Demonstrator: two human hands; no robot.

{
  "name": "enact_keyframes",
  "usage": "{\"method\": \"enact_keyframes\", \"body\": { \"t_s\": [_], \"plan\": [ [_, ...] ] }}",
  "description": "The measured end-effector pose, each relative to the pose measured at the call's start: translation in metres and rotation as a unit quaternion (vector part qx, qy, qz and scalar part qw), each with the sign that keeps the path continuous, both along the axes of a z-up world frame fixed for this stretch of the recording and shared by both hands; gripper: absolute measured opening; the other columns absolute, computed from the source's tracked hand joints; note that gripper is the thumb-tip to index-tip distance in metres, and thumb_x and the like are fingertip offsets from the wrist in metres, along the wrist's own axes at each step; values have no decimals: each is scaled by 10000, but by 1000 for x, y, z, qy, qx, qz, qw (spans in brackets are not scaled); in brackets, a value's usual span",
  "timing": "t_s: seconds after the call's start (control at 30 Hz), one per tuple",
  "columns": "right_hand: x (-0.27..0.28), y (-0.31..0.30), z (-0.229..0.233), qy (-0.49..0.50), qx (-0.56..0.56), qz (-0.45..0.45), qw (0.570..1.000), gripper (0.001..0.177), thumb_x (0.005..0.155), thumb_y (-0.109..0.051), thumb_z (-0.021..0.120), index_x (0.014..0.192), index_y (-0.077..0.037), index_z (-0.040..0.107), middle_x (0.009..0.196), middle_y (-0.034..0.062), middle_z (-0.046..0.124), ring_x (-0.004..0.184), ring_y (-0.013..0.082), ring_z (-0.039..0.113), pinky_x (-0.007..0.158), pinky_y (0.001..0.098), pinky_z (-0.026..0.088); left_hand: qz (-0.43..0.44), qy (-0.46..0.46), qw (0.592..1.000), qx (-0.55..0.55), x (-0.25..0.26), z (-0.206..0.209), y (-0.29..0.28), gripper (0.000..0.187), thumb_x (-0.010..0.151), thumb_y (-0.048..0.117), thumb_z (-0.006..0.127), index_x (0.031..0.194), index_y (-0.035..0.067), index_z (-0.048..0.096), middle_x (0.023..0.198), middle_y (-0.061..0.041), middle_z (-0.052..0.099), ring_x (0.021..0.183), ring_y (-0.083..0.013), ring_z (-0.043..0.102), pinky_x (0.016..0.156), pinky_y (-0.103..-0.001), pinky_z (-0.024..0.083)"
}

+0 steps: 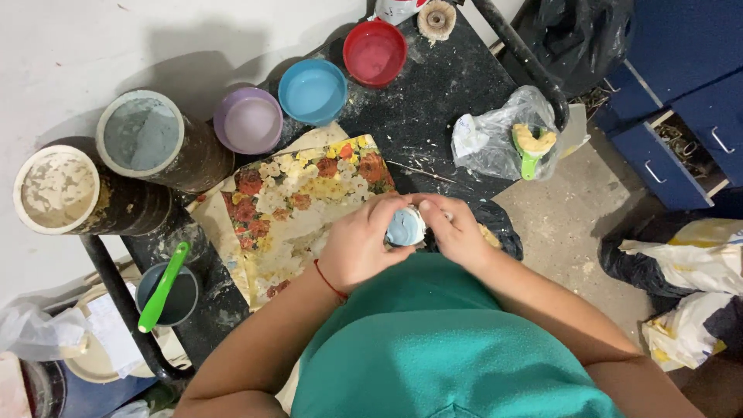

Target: Applying dental stone or plaster to a dental impression tray to create a cast model.

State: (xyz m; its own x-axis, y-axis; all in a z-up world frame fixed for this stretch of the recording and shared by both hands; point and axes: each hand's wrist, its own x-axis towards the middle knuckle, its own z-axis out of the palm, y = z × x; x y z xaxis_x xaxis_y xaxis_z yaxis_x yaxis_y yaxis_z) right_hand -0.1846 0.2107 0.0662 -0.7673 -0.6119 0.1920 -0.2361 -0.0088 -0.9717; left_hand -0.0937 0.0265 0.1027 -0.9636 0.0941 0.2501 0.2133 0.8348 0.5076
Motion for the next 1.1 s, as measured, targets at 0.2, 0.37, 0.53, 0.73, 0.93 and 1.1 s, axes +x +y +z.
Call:
{"method": "enact_keyframes", "body": {
  "t_s": [0.2,0.37,0.53,0.73,0.93,1.1],
  "plan": [
    [6,-2,18,-11,41,-79,996,276,1060,-159,559,1052,-37,807,677,76,657,690,137,558,649,360,511,-4,63,997,-34,2,-8,6,693,826,509,833,1323,117,551,1196,-167,682,932,-278,759,830,-350,625],
    [2,7,0,-35,48,-42,997,282,1049,-183,566,1024,-44,809,669,118,662,672,177,559,643,396,506,-61,-21,995,81,-2,-2,-4,694,797,434,866,1302,66,565,1138,-223,712,950,-390,765,828,-451,635],
    [-1,11,-12,-19,3,-1,1000,257,1043,-169,588,1031,-9,789,701,135,686,708,171,597,651,390,518,-65,-56,989,117,2,-3,-6,718,774,467,866,1302,66,588,1129,-225,722,971,-425,761,839,-479,624],
    [-12,12,-29,-12,-14,39,999,253,1048,-155,585,1063,13,774,784,172,733,741,205,640,689,426,540,-74,-90,988,106,-1,-12,-12,712,789,454,862,1334,90,582,1206,-265,707,1004,-430,750,844,-477,633],
    [-4,-4,-12,-21,182,-61,981,383,1068,-361,574,1221,-58,751,993,162,792,939,339,752,806,438,550,-1,-73,992,104,-8,-25,5,726,818,267,827,1398,5,477,1406,-405,536,1047,-568,689,864,-599,606],
    [-26,-7,-4,62,156,46,985,579,1095,-411,341,1537,-75,505,1060,192,785,999,409,728,899,540,523,172,-247,836,459,-16,-53,-15,636,809,417,885,1214,35,579,1124,-243,694,1006,-367,733,790,-451,632]
  ]
}}
